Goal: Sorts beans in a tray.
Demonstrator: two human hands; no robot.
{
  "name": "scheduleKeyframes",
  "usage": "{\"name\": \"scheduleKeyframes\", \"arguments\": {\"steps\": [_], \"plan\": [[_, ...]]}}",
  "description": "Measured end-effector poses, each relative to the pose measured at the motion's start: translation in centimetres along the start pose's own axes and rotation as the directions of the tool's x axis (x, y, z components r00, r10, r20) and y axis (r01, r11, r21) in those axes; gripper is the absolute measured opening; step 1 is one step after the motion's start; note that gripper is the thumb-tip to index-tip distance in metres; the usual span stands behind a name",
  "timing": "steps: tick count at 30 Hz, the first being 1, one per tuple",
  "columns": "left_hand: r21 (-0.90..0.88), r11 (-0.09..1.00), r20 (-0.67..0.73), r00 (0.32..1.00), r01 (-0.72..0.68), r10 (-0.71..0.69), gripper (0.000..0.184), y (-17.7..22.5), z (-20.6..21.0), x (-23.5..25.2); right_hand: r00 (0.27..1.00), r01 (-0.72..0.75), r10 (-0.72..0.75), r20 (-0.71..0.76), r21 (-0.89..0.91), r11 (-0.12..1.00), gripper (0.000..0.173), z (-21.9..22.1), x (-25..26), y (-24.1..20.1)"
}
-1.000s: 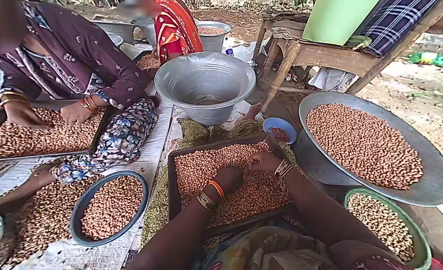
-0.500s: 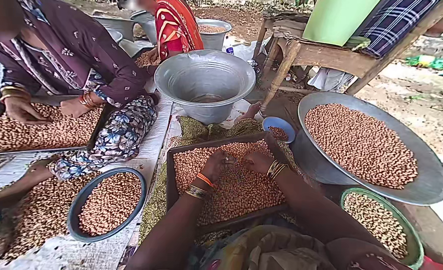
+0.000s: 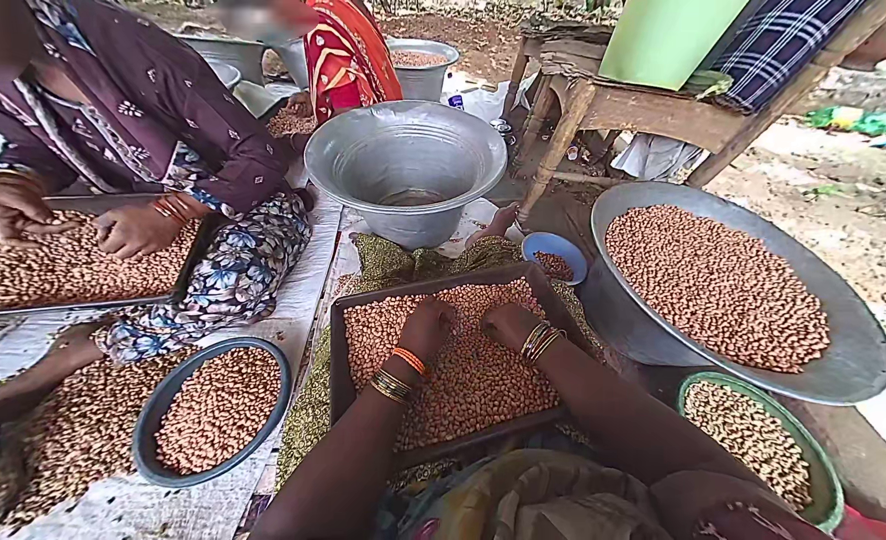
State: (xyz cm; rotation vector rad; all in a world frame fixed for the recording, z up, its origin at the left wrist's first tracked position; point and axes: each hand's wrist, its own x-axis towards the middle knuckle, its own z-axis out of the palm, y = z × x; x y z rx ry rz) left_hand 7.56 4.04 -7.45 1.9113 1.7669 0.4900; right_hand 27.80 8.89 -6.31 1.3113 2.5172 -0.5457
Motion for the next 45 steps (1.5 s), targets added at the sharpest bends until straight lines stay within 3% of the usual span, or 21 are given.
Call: {"name": "scheduleKeyframes", "arguments": {"steps": [4, 8, 12, 14, 16, 17, 18, 20, 22, 23, 25, 28, 30, 32, 35, 38, 40, 45], "plan": [[-0.001, 0.999, -0.02, 0.999, 0.047, -0.047, 0.023, -0.2, -1.1, -0.1, 1.0, -0.009, 0.01, 0.02, -0.039, 0.999, 0.029, 0.2, 0.0, -1.1], [0.03, 0.999, 0.043, 0.999, -0.015, 0.014, 0.025, -0.3, -0.8, -0.2, 1.0, -0.023, 0.023, 0.014, -0.023, 0.999, 0.029, 0.5, 0.0, -1.2], [0.056, 0.989, 0.113, 0.985, -0.134, 0.127, 0.023, -0.2, 0.0, -0.3, 0.993, -0.076, 0.097, -0.062, 0.276, 0.958, 0.03, -0.7, 0.1, 1.1], [0.027, 0.978, 0.173, 0.964, -0.209, 0.201, 0.025, 0.1, 0.3, -0.5, 0.942, -0.057, 0.241, -0.231, 0.599, 0.798, 0.024, -1.2, -0.3, 3.4], [-0.07, 0.937, 0.224, 0.91, -0.342, 0.348, 0.026, 0.1, 0.9, -0.7, 0.809, 0.129, 0.475, -0.344, 0.894, 0.428, 0.018, -0.7, 0.2, 5.3], [-0.144, 0.901, 0.243, 0.867, -0.41, 0.434, 0.026, -0.1, 1.4, -0.8, 0.77, 0.21, 0.551, -0.321, 0.943, 0.257, 0.021, -0.7, 0.4, 5.9], [-0.22, 0.86, 0.281, 0.815, -0.46, 0.508, 0.025, 0.0, 1.9, -1.0, 0.765, 0.222, 0.568, -0.303, 0.952, 0.209, 0.022, -0.9, 0.2, 6.3], [-0.285, 0.817, 0.416, 0.703, -0.501, 0.576, 0.025, 0.6, 2.3, -1.2, 0.874, 0.111, 0.391, -0.288, 0.902, 0.416, 0.02, -1.4, -1.2, 6.7], [-0.15, 0.852, 0.548, 0.675, -0.502, 0.494, 0.024, 1.5, 2.3, -1.3, 0.995, 0.08, -0.018, -0.097, 0.685, 0.724, 0.015, -1.8, -2.1, 6.2], [-0.075, 0.87, 0.564, 0.699, -0.487, 0.44, 0.023, 1.8, 2.2, -1.3, 0.975, 0.144, -0.212, 0.063, 0.546, 0.825, 0.018, -1.8, -2.1, 5.6], [0.082, 0.899, 0.534, 0.781, -0.431, 0.325, 0.024, 1.6, 2.1, -0.9, 0.89, 0.265, -0.363, 0.277, 0.333, 0.905, 0.021, -1.3, -1.8, 3.6], [0.244, 0.942, 0.409, 0.905, -0.231, 0.116, 0.03, 1.5, 1.3, -0.3, 0.943, 0.193, -0.226, 0.245, 0.152, 0.969, 0.035, -0.4, -0.6, 1.5], [0.259, 0.959, 0.298, 0.954, -0.112, 0.031, 0.031, 1.2, 1.0, 0.0, 0.99, 0.041, -0.047, 0.133, 0.046, 0.998, 0.049, -0.4, 0.3, 1.2], [0.23, 0.973, 0.192, 0.981, -0.022, -0.023, 0.032, 0.7, 0.7, 0.1, 0.998, -0.052, 0.05, 0.029, 0.069, 0.996, 0.052, -1.1, 0.2, 1.8], [0.141, 0.99, 0.117, 0.992, 0.023, -0.04, 0.036, 0.5, 0.0, -0.1, 0.998, 0.059, -0.065, 0.017, 0.233, 0.971, 0.041, -2.5, -1.9, 3.8], [0.071, 0.997, 0.114, 0.993, -0.026, 0.018, 0.032, 0.0, -0.1, -0.1, 0.965, 0.201, -0.234, 0.117, 0.24, 0.95, 0.021, -2.3, -4.5, 5.0], [0.044, 0.992, 0.14, 0.984, -0.121, 0.114, 0.028, -0.1, 0.4, -0.2, 0.958, 0.213, -0.247, 0.144, 0.217, 0.953, 0.021, -0.9, -5.5, 5.5], [0.009, 0.939, 0.269, 0.905, -0.344, 0.329, 0.025, 1.3, 1.9, -0.6, 0.975, 0.198, -0.214, 0.056, 0.204, 0.959, 0.02, 1.6, -6.1, 6.1]]}}
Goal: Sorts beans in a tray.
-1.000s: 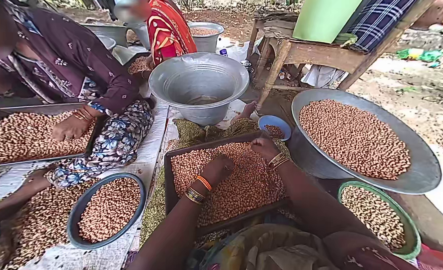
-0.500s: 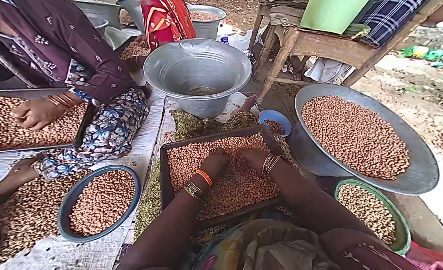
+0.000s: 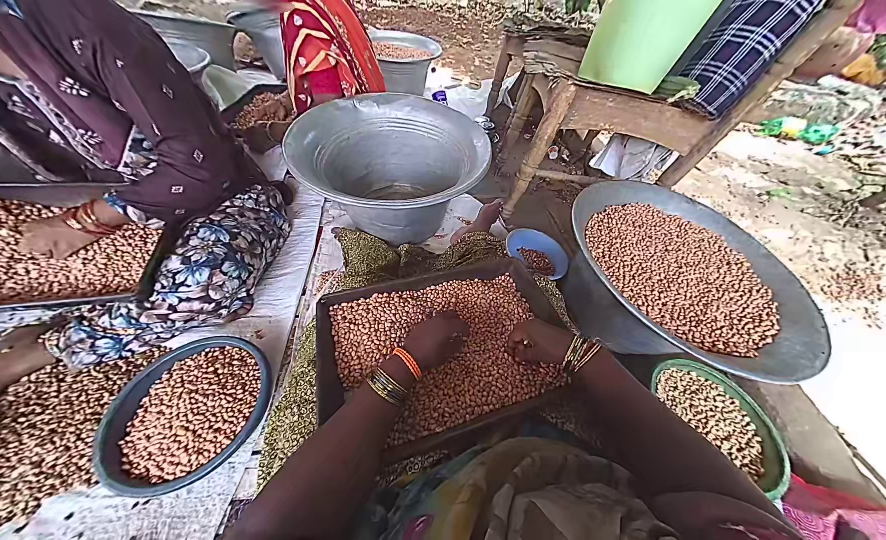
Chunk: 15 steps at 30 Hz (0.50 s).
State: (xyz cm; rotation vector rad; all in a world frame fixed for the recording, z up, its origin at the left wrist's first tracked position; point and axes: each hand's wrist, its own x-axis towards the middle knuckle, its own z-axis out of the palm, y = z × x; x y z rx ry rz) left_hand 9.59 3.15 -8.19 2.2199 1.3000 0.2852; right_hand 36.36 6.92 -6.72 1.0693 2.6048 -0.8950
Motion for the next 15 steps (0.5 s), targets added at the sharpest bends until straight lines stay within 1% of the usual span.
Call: {"name": "scheduleKeyframes", "arguments": {"steps": [3, 6, 9, 11, 12, 13, 14, 15], "plan": [[0.01, 1.0, 0.029, 0.999, -0.021, 0.02, 0.024, 0.2, 0.0, -0.3, 1.0, -0.018, 0.018, 0.0, 0.007, 1.0, 0.02, 0.1, 0.0, 0.0], [0.008, 1.0, 0.013, 1.0, -0.021, 0.021, 0.024, -0.2, -0.9, -0.7, 0.998, -0.059, 0.059, 0.015, -0.023, 0.998, 0.02, 0.0, 0.2, -0.2], [-0.068, 0.997, -0.005, 0.999, -0.044, 0.044, 0.022, -0.8, -1.4, -1.1, 0.994, -0.089, 0.094, 0.052, -0.077, 0.993, 0.021, -0.1, 0.4, -0.7], [-0.152, 0.985, 0.007, 0.996, -0.082, 0.084, 0.02, -0.9, -1.5, -1.4, 0.995, -0.099, 0.099, 0.019, -0.004, 0.995, 0.024, -0.6, 0.1, -0.7], [-0.196, 0.974, 0.018, 0.993, -0.112, 0.117, 0.019, -0.9, -1.5, -1.5, 0.992, -0.121, 0.124, -0.029, 0.077, 0.99, 0.025, -1.1, -0.3, -0.6], [-0.234, 0.962, 0.044, 0.987, -0.138, 0.153, 0.018, -0.7, -1.4, -1.7, 0.978, -0.158, 0.181, -0.106, 0.193, 0.968, 0.025, -1.9, -1.0, -0.5], [-0.261, 0.952, 0.09, 0.978, -0.159, 0.188, 0.018, -0.4, -1.3, -1.8, 0.934, -0.195, 0.276, -0.227, 0.324, 0.926, 0.026, -2.6, -1.7, -0.4], [-0.271, 0.947, 0.141, 0.966, -0.175, 0.218, 0.017, -0.2, -1.2, -1.9, 0.83, -0.212, 0.403, -0.385, 0.45, 0.867, 0.027, -3.2, -2.1, 0.0]]}}
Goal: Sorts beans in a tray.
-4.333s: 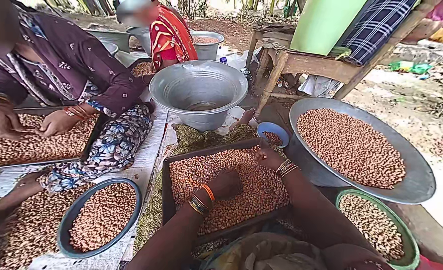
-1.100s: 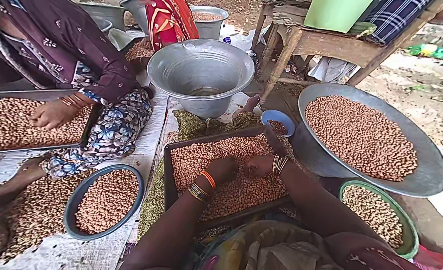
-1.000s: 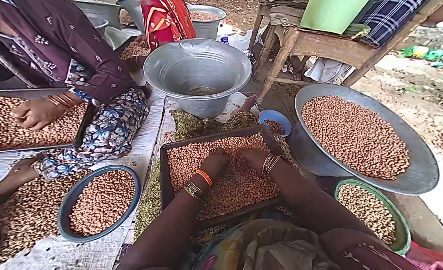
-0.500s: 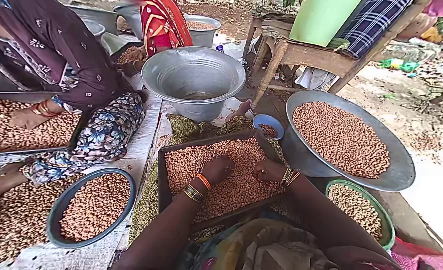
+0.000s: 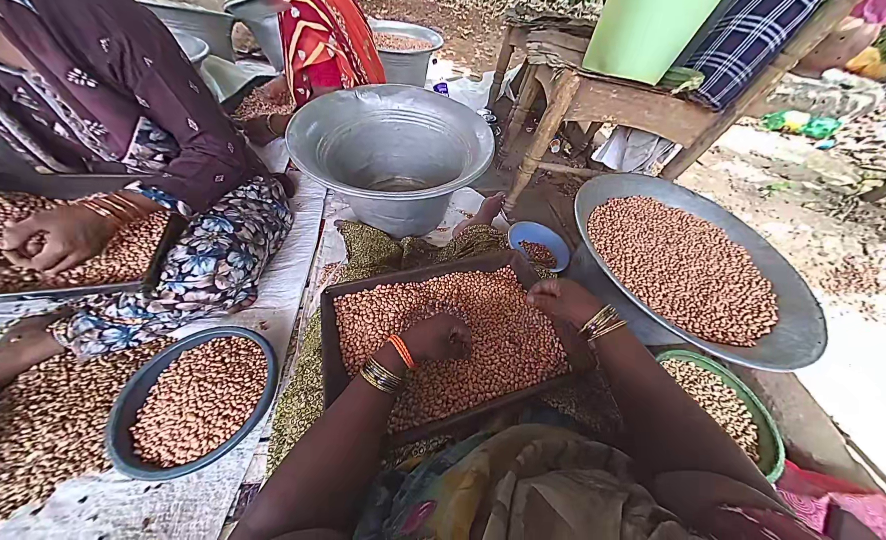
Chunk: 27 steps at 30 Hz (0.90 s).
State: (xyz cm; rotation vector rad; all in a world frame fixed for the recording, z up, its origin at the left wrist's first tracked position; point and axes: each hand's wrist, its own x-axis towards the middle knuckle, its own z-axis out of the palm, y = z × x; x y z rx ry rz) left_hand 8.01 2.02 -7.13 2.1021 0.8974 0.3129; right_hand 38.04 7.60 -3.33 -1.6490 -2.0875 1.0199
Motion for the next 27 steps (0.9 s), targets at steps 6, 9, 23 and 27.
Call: {"name": "scheduleKeyframes", "arguments": {"steps": [6, 9, 23, 27], "plan": [[0.17, 0.985, 0.15, 0.986, 0.04, -0.066, 0.018, 0.0, 1.0, 1.1, 0.996, 0.083, -0.082, -0.016, 0.073, 0.994, 0.022, -0.9, -0.6, -0.4], [0.232, 0.968, 0.127, 0.984, 0.093, -0.125, 0.023, -0.3, 0.7, 1.2, 0.779, 0.311, -0.251, 0.574, -0.006, 0.95, 0.021, 2.7, -1.3, -1.6], [0.204, 0.849, -0.296, 0.857, 0.488, -0.421, 0.023, -0.5, -1.0, 0.9, 0.831, 0.38, -0.206, 0.516, -0.257, 0.889, 0.027, 7.0, 0.5, -6.4], [0.226, 0.924, -0.017, 0.95, 0.307, -0.312, 0.022, -0.5, -1.8, -0.3, 0.812, 0.442, -0.152, 0.564, -0.424, 0.79, 0.027, 10.7, 1.0, -6.3]]}}
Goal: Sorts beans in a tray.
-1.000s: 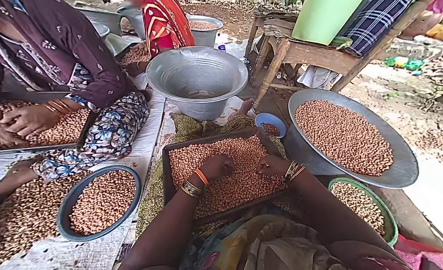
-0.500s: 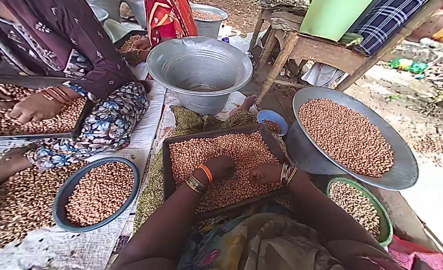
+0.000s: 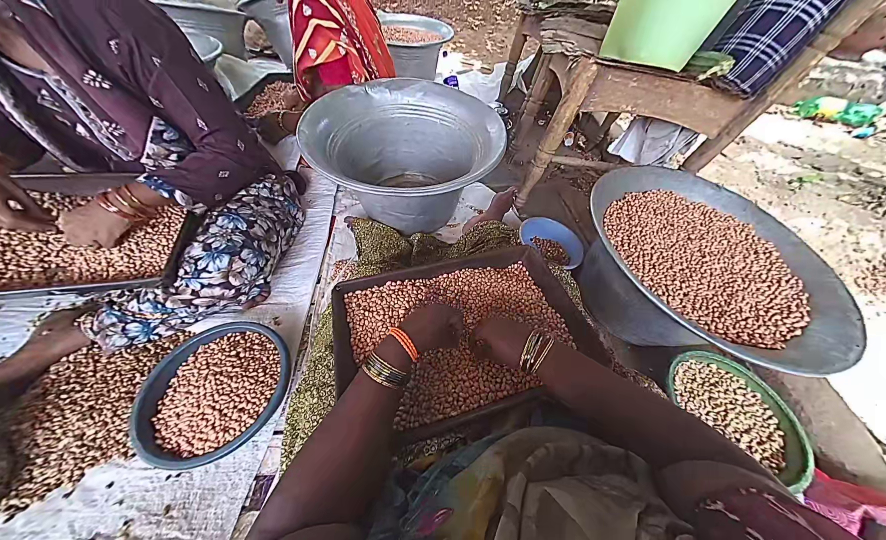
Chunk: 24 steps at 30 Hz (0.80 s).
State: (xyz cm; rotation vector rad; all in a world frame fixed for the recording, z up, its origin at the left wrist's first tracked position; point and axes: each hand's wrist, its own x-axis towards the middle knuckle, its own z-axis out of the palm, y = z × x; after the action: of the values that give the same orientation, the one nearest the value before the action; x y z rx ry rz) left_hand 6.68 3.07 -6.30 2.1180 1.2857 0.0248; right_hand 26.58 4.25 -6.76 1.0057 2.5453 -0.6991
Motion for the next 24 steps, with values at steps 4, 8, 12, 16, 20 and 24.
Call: {"name": "scheduleKeyframes", "arguments": {"steps": [4, 8, 12, 16, 20, 24], "plan": [[-0.007, 0.999, 0.164, 0.985, -0.047, 0.047, 0.022, 0.1, -0.1, -1.0, 0.999, -0.028, 0.029, 0.019, -0.03, 0.999, 0.031, 0.5, -0.2, -1.1], [0.086, 0.996, 0.244, 0.97, -0.026, 0.004, 0.023, 0.7, 0.0, -0.6, 0.996, -0.087, 0.087, 0.011, -0.003, 0.996, 0.033, 0.3, -0.3, -0.7], [0.111, 0.992, 0.262, 0.965, -0.053, 0.022, 0.023, 0.4, 0.4, -0.3, 0.989, -0.106, 0.126, -0.077, 0.218, 0.97, 0.032, -0.4, -0.4, 1.9], [0.094, 0.994, 0.243, 0.969, -0.056, 0.032, 0.022, 0.6, 0.5, -0.6, 0.944, -0.163, 0.28, -0.174, 0.491, 0.855, 0.031, -0.9, -0.8, 3.3], [0.004, 1.0, 0.118, 0.993, -0.018, 0.017, 0.024, 0.2, 0.4, -0.3, 0.882, -0.21, 0.394, -0.257, 0.535, 0.818, 0.028, -1.0, -0.7, 3.9], [-0.271, 0.962, -0.173, 0.983, 0.013, -0.062, 0.025, -0.5, 0.6, 0.1, 0.893, -0.142, 0.329, -0.307, 0.501, 0.853, 0.027, -0.8, -0.7, 3.9]]}}
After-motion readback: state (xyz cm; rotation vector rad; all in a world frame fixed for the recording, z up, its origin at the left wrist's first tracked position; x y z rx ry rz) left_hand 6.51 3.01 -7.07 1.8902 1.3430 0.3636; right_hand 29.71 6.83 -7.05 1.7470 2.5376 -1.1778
